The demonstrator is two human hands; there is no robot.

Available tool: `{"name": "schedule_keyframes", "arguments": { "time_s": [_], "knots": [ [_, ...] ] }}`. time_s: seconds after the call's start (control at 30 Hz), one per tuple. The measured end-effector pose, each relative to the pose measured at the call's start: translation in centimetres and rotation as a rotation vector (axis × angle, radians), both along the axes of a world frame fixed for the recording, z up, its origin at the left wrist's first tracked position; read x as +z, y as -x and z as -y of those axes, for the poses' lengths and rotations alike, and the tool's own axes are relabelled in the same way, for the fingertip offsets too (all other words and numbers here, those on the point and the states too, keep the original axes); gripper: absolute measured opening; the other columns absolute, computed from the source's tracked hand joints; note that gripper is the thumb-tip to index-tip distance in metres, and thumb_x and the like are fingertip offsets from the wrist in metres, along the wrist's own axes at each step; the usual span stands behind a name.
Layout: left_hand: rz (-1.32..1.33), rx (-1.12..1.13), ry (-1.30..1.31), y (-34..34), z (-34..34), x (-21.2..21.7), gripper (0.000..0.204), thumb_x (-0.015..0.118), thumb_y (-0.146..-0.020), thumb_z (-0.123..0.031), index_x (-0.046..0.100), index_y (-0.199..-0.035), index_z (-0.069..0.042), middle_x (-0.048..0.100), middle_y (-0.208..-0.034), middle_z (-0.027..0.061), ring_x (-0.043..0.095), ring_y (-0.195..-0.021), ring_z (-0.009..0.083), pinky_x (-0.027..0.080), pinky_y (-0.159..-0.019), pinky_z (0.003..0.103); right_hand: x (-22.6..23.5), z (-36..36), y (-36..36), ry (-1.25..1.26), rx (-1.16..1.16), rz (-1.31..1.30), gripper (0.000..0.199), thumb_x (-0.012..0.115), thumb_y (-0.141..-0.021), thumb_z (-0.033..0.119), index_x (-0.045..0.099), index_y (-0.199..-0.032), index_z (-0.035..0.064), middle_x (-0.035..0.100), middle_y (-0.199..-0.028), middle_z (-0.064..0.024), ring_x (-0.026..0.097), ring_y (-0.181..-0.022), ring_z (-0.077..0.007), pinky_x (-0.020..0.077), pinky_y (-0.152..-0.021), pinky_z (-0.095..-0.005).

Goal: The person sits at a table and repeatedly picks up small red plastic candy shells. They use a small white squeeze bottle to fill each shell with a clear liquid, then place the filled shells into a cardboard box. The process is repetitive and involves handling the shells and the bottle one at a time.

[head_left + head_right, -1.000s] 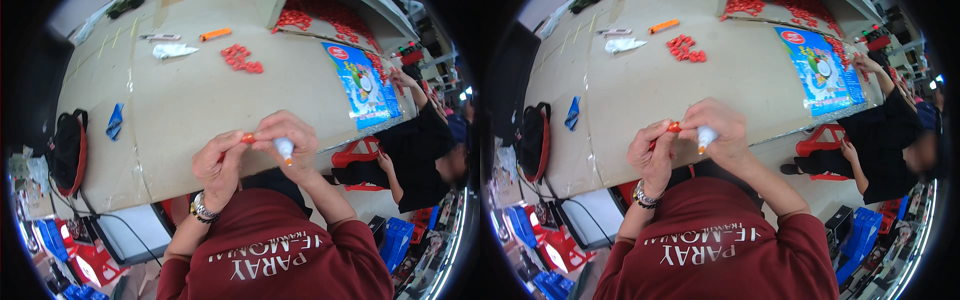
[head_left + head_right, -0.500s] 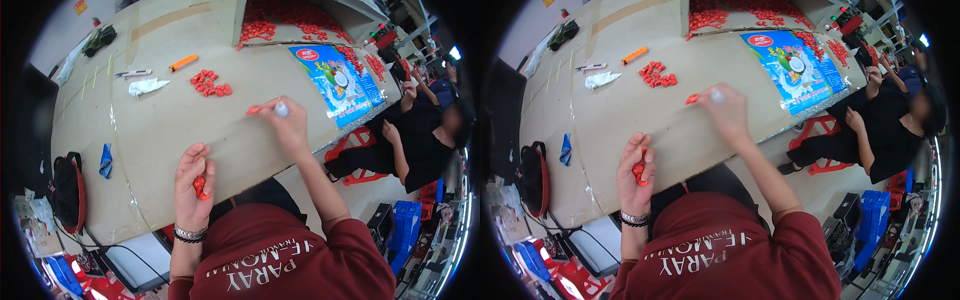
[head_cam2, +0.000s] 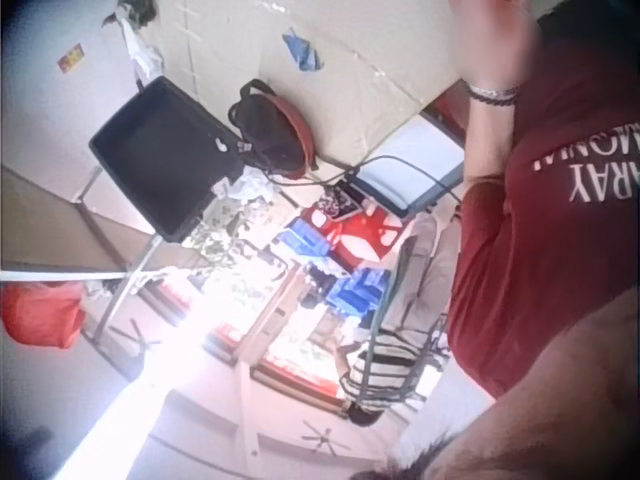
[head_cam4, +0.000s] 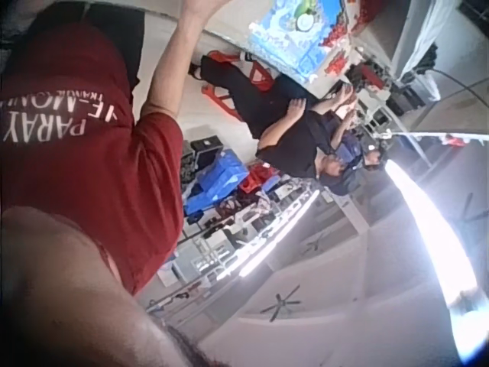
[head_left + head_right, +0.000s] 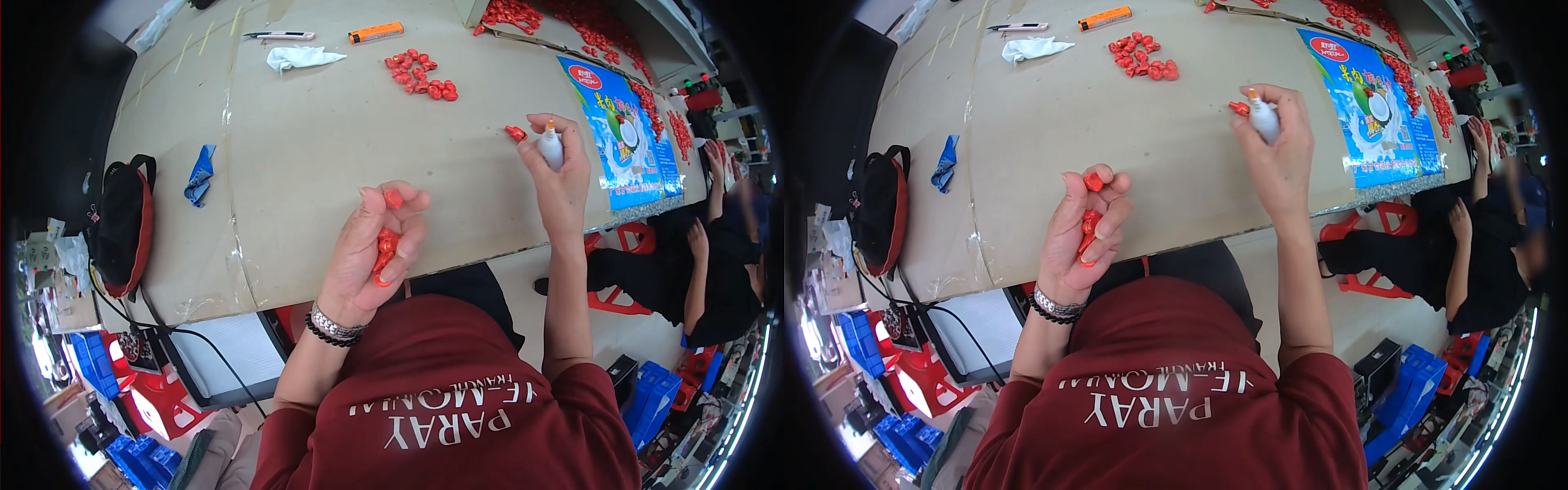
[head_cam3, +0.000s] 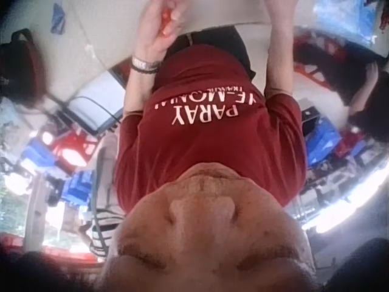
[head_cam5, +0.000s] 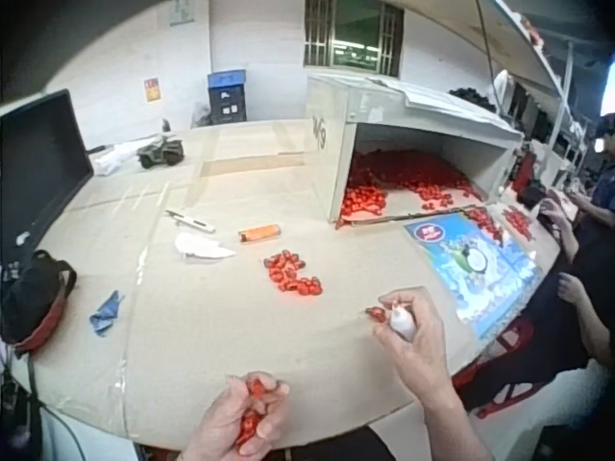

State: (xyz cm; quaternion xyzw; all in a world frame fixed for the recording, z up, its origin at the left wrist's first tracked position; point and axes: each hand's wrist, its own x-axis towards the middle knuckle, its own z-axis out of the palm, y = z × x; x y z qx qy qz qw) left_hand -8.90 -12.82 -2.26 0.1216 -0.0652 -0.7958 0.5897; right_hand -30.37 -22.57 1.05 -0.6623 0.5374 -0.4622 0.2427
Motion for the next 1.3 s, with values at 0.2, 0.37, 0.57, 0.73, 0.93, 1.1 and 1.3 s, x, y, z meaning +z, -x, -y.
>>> {"name": "schedule_keyframes", "arguments": {
  "time_s": [0.2, 0.37, 0.57, 0.73, 0.93, 1.1, 1.3],
  "knots": [
    [-0.086, 0.012, 0.033, 0.0, -0.3, -0.8, 0.037, 0.041, -0.102, -0.032, 0.052, -0.123, -0.004, 0.053, -0.094, 0.0066, 0.044, -0.06, 0.0104, 0.036, -0.032, 0.018, 0.4, -3.2, -2.4, -0.074, 0.385, 0.134, 0.026, 0.056, -0.079, -0.002, 0.053, -0.104, 0.0014, 0.051, -0.102, -0.0088, 0.052, -0.091, -0.0179, 0.0435, -0.081, -0.0281],
    [-0.052, 0.036, 0.041, -0.4, -0.5, -0.5, 0.038, 0.041, -0.102, -0.029, 0.049, -0.129, -0.004, 0.054, -0.096, 0.0071, 0.044, -0.059, 0.0113, 0.035, -0.031, 0.019, 0.9, -4.6, -3.5, 0.081, 0.378, 0.078, 0.033, 0.065, -0.071, -0.009, 0.06, -0.102, 0.0004, 0.057, -0.1, -0.0113, 0.06, -0.087, -0.0241, 0.0492, -0.075, -0.0302],
    [-0.095, 0.037, 0.01, -0.7, -0.7, -0.4, 0.033, 0.044, -0.101, -0.03, 0.055, -0.118, -0.004, 0.061, -0.096, 0.0049, 0.046, -0.056, 0.011, 0.033, -0.031, 0.019, 1.3, -5.0, -3.5, 0.382, 0.342, -0.07, 0.033, 0.07, -0.067, -0.012, 0.064, -0.098, -0.0015, 0.065, -0.096, -0.0132, 0.064, -0.083, -0.0259, 0.0537, -0.068, -0.0321],
    [-0.09, 0.058, 0.027, -0.5, -0.9, -0.9, 0.032, 0.042, -0.101, -0.035, 0.057, -0.105, -0.007, 0.059, -0.092, 0.0032, 0.046, -0.056, 0.0094, 0.034, -0.031, 0.019, 0.7, -4.8, -3.3, 0.519, 0.345, -0.136, 0.031, 0.07, -0.063, -0.011, 0.066, -0.092, -0.0023, 0.064, -0.094, -0.0133, 0.064, -0.082, -0.0278, 0.054, -0.068, -0.0338],
    [-0.097, 0.076, -0.027, -0.4, -1.0, -0.4, 0.036, 0.034, -0.103, -0.036, 0.051, -0.104, -0.004, 0.05, -0.089, 0.0054, 0.043, -0.057, 0.0116, 0.038, -0.033, 0.02, 0.5, -4.8, -3.9, 0.589, 0.351, -0.144, 0.034, 0.068, -0.059, -0.011, 0.067, -0.092, -0.0026, 0.064, -0.091, -0.0126, 0.064, -0.081, -0.0286, 0.0539, -0.068, -0.0346],
    [-0.067, 0.076, -0.022, -0.4, -1.2, -0.5, 0.037, 0.035, -0.103, -0.036, 0.051, -0.105, -0.003, 0.051, -0.091, 0.0058, 0.043, -0.057, 0.0115, 0.038, -0.033, 0.02, 0.7, -4.6, -4.1, 0.664, 0.369, -0.187, 0.033, 0.067, -0.058, -0.008, 0.066, -0.091, -0.004, 0.063, -0.09, -0.0129, 0.064, -0.08, -0.0292, 0.0538, -0.068, -0.0351],
    [-0.05, 0.075, -0.023, -0.3, -1.2, -0.3, 0.037, 0.035, -0.103, -0.036, 0.051, -0.105, -0.003, 0.052, -0.092, 0.006, 0.042, -0.057, 0.0106, 0.038, -0.033, 0.019, 1.0, -4.6, -4.2, 0.694, 0.378, -0.218, 0.035, 0.067, -0.057, -0.005, 0.065, -0.092, -0.0045, 0.063, -0.091, -0.0134, 0.064, -0.081, -0.0297, 0.0539, -0.068, -0.0351]
  ]
}}
